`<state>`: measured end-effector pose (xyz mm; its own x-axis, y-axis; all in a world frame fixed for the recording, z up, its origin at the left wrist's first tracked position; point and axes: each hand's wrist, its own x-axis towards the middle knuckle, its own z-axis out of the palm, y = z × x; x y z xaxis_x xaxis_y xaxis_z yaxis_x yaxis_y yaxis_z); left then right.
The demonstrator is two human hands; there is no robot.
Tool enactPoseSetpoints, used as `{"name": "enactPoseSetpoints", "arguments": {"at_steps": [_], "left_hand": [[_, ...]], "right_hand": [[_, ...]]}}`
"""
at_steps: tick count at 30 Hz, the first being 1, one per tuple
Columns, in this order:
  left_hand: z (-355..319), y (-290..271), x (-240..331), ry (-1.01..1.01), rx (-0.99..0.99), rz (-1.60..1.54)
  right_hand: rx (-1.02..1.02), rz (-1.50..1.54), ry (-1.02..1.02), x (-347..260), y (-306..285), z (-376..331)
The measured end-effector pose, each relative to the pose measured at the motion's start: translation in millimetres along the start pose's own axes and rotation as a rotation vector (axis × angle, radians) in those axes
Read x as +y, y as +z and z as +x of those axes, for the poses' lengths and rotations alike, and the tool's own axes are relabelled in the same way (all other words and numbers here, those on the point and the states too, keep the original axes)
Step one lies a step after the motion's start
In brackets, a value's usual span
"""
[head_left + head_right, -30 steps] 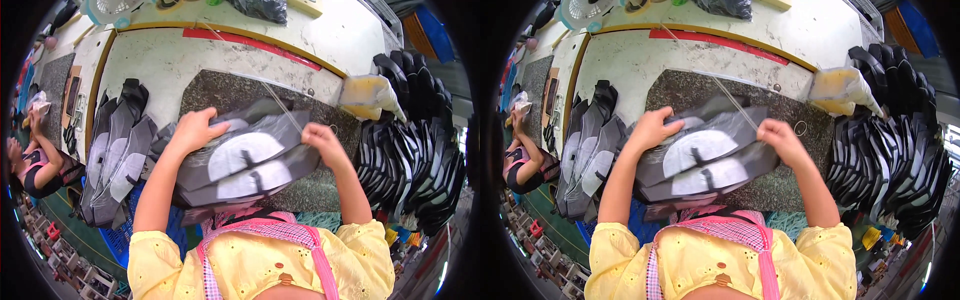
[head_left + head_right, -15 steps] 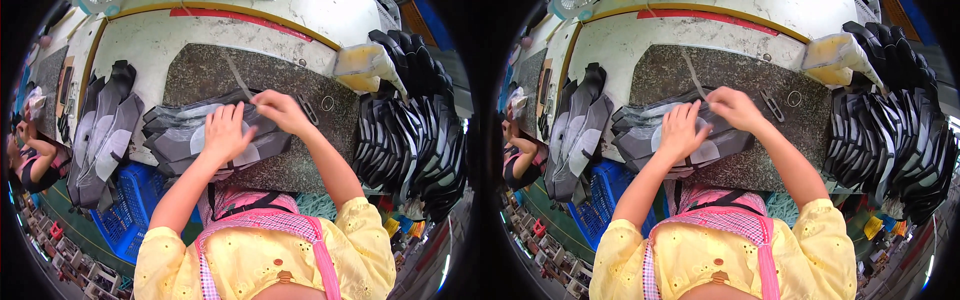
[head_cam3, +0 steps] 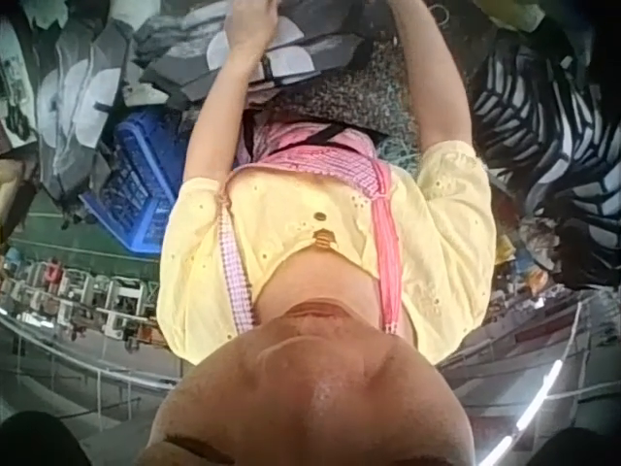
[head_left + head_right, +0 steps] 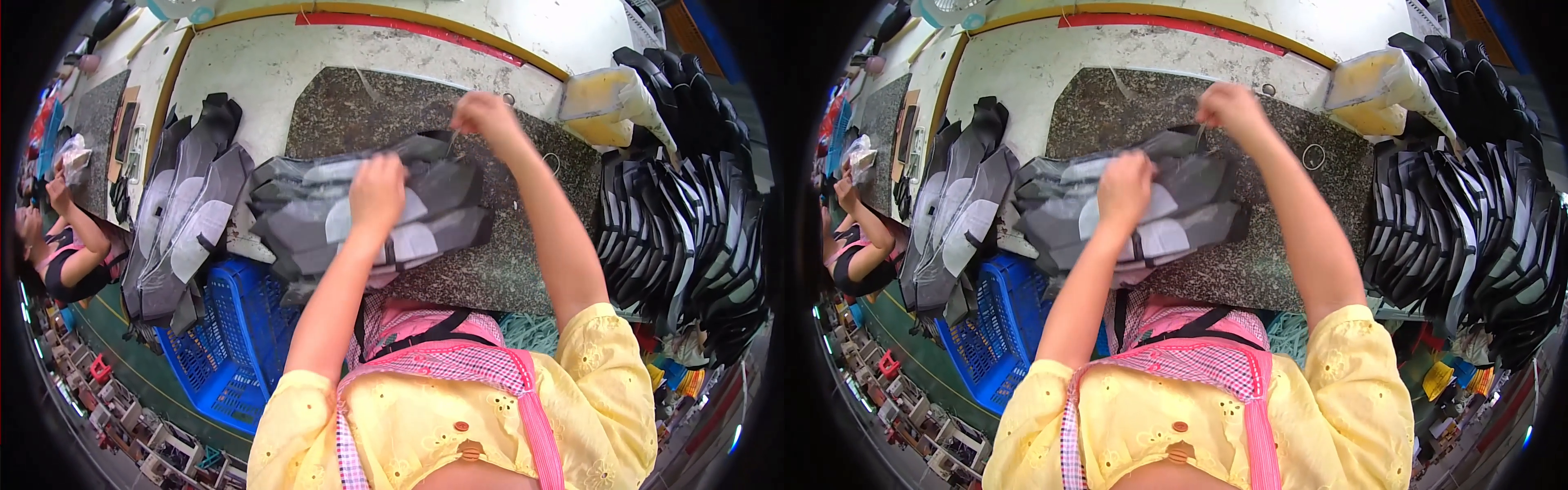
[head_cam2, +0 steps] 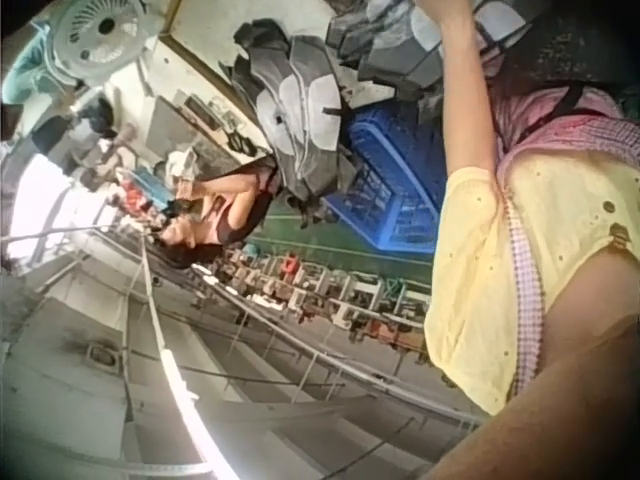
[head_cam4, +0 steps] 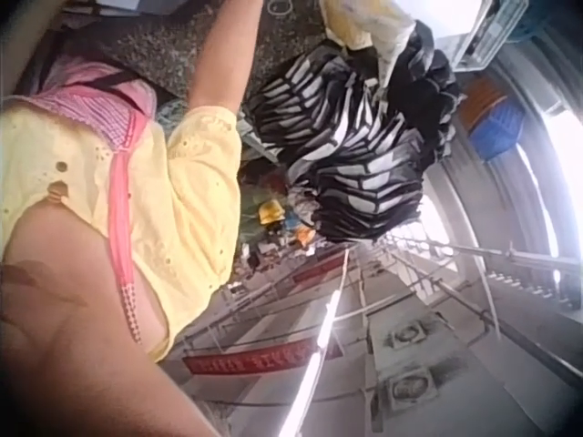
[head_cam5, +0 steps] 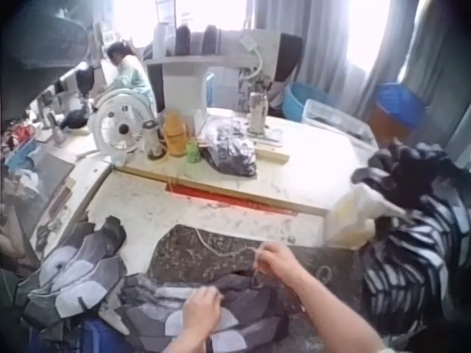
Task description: Trimming excess threads from shoe components using a small hand tool and sorting them.
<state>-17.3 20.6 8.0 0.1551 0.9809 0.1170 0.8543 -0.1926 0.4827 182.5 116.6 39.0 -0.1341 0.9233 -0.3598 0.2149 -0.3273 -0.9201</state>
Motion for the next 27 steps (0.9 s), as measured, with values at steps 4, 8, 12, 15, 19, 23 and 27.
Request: {"name": "enactPoseSetpoints", "arguments": {"at_steps": [4,8,12,15,19,23,27], "left_hand": [[19.8,-10.4,-5.1,-0.096,0.043,-0.169],[-21.9,-40.5,20.8,-0.258,-0.349,-1.111],[-60.1,-48.7,38.5,-0.490,-0.660,-2.023],[-82.3,-59.4,37.1,-0.485,-0.624,-1.661],[-98.2,-81.2,95.8,0.080,-0.431,-1.007],[-73.4,-135.4,26.8,-0.381,-0.728,-1.036],[-50.0,-120.3,-64.9,-0.425,-0.325,-0.718]], "right_hand": [[-0.130,0.512,-0.073,-41.3,-50.3,-55.3],[-0.154,0.094,0.207,-30.2,-9.2,-155.3],[-0.532,-0.655,-0.403,0.8,34.5,-189.2],[-0.265,-0.614,-0.781,-53.5,35.3,-162.5],[-0.819,-0.468,-0.809,-67.6,87.1,-125.9],[-0.954,0.025,-0.005,-34.2,55.4,-117.7],[-0.347,-0.150,0.051,-0.1,56.0,-95.6]]}}
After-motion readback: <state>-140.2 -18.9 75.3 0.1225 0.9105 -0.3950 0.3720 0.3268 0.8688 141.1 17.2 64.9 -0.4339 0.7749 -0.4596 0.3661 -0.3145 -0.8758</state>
